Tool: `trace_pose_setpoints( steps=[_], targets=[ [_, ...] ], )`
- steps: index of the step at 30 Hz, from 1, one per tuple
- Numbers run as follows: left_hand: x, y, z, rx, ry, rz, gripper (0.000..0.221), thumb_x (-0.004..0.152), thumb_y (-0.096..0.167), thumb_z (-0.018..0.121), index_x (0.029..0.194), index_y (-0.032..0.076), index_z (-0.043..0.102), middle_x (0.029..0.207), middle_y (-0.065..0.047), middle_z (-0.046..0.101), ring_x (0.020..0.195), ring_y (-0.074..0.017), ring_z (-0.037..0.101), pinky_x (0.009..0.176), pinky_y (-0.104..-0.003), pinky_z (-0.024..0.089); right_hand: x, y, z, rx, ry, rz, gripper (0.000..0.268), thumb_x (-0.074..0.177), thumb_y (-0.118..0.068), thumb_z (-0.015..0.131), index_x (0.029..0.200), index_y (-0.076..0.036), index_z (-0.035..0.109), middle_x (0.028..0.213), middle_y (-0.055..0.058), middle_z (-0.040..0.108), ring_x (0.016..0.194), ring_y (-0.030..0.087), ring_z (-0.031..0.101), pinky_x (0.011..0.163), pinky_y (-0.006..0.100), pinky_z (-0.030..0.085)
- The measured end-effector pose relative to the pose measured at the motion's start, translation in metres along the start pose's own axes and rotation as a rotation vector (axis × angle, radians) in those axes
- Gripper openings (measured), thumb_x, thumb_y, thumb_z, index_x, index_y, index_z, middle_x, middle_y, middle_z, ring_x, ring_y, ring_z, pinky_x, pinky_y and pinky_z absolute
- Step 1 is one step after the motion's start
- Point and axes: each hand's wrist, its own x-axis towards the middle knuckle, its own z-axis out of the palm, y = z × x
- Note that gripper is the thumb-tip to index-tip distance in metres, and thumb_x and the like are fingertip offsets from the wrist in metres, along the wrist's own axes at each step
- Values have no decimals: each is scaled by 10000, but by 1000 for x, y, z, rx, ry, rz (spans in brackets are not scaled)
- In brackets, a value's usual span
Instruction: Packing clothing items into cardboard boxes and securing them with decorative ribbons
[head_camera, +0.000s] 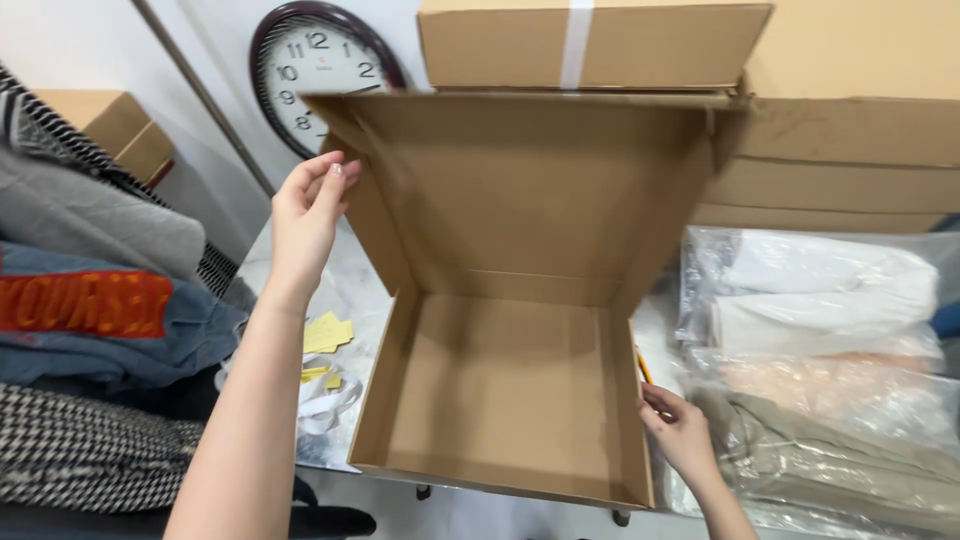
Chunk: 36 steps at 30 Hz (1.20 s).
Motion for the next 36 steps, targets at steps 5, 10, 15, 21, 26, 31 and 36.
trace_pose_setpoints(
  steps=[5, 10, 15, 21, 26, 31, 36],
  targets=[
    [38, -102, 17, 32, -20, -104, 305, 1027, 368, 606, 1266, 194, 681, 1222, 13, 771, 1096, -77, 716, 836, -268, 543, -18, -30, -3, 8, -12, 102, 412, 869, -248, 765, 1226, -47, 813, 1206, 96, 830, 1046, 173, 764, 978, 304, 560],
    [3, -173, 44, 22, -113, -143, 236, 1009, 226, 658, 1223, 136, 699, 1010, 2, 743, 715, -54, 587, 525, -228, 446, -42, -53, -8, -36, 28, 122, 354, 898, -283, 728, 1198, -129, 836, 1150, 16, 848, 946, 140, 757, 921, 280, 543],
    [-75, -172, 115, 94, -508, -220, 219, 983, 155, 661, 1183, 135, 749, 1005, -47, 822, 841, -103, 736, 666, -247, 557, -87, -85, -44, 169, 111, 143, 351, 913, -218, 741, 1222, -67, 811, 1251, 64, 818, 1045, 139, 734, 995, 274, 546],
    [-198, -172, 264, -178, -917, -402, 314, 955, 89, 665, 1264, 40, 692, 1102, -126, 785, 899, -191, 772, 900, -299, 618, -94, -10, -155, 349, 318, 146, 346, 940, -23, 716, 1282, 29, 727, 1133, 217, 798, 1003, 279, 748, 906, 354, 575],
    [-239, -178, 370, 29, -938, -430, 653, 919, 439, 678, 1457, 103, 520, 1339, -70, 670, 1198, -156, 664, 1053, -281, 502, -44, -8, -264, 201, 396, 118, 561, 895, 0, 726, 1441, -6, 595, 1242, 220, 730, 1098, 263, 674, 961, 381, 512],
    [-190, -194, 472, 444, -738, -403, 988, 844, 748, 547, 1605, 155, 337, 1665, -54, 411, 1556, -237, 357, 1246, -638, 138, 67, -31, -339, 113, 352, 200, 909, 754, 67, 772, 1579, -49, 407, 1498, 204, 567, 1298, 334, 591, 1069, 474, 484],
    [-143, -236, 532, 182, -377, -621, 1076, 825, 736, 632, 1599, 44, 349, 1652, -144, 419, 1541, -271, 398, 1262, -333, 292, 208, 54, -377, -9, 101, 134, 1183, 625, -9, 890, 1657, -201, 344, 1629, 51, 513, 1458, 242, 524, 1095, 469, 411]
  ],
)
